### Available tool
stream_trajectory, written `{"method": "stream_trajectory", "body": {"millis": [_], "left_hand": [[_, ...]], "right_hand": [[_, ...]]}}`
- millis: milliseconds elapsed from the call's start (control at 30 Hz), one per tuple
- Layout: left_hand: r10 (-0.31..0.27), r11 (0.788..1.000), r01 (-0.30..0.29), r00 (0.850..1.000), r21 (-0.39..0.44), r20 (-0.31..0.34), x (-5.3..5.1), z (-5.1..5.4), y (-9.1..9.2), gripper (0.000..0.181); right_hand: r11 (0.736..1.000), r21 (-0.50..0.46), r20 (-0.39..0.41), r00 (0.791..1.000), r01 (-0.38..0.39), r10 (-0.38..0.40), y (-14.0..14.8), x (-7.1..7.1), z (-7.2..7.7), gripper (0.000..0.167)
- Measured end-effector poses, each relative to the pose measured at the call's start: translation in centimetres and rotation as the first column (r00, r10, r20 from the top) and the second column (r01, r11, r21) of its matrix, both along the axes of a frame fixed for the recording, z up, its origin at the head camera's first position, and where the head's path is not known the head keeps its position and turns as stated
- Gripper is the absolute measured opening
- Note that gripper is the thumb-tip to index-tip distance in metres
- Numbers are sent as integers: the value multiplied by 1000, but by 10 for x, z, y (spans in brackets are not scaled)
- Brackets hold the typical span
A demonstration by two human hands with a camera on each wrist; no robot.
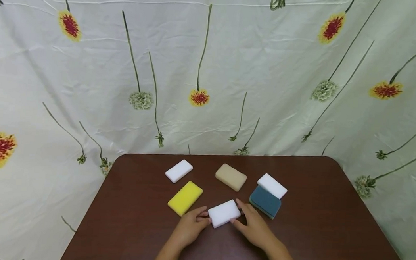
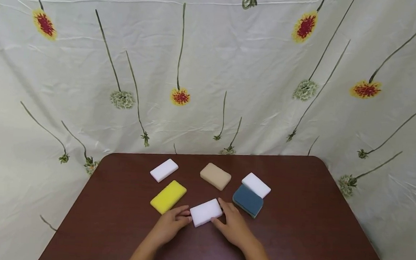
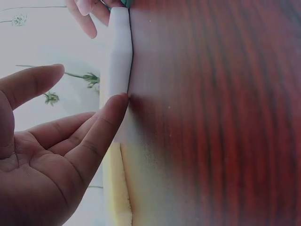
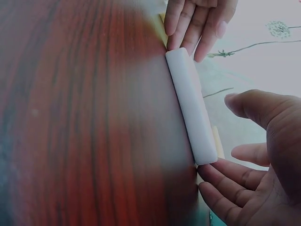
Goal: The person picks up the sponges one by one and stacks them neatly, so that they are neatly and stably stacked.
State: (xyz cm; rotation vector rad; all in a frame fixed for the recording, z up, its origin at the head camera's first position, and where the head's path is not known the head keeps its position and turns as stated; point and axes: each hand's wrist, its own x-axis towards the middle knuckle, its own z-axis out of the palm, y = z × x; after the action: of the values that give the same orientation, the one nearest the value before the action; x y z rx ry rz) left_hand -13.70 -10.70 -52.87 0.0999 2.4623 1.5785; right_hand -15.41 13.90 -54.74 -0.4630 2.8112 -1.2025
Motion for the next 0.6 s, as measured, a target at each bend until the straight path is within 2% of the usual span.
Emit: {"method": "stream_trajectory", "body": {"millis": [267,600], "left_hand": [[16,1000,-16,999,5,33,-6,-1,0,61],[14,1000,-14,1000,1,13,-15,-6,0,68]], "right_hand": [[999,-28,17,999,-31,31,-2,-2,0,65],[995,-64,-23,997,-70,69,-2,-8,-6,59]]}}
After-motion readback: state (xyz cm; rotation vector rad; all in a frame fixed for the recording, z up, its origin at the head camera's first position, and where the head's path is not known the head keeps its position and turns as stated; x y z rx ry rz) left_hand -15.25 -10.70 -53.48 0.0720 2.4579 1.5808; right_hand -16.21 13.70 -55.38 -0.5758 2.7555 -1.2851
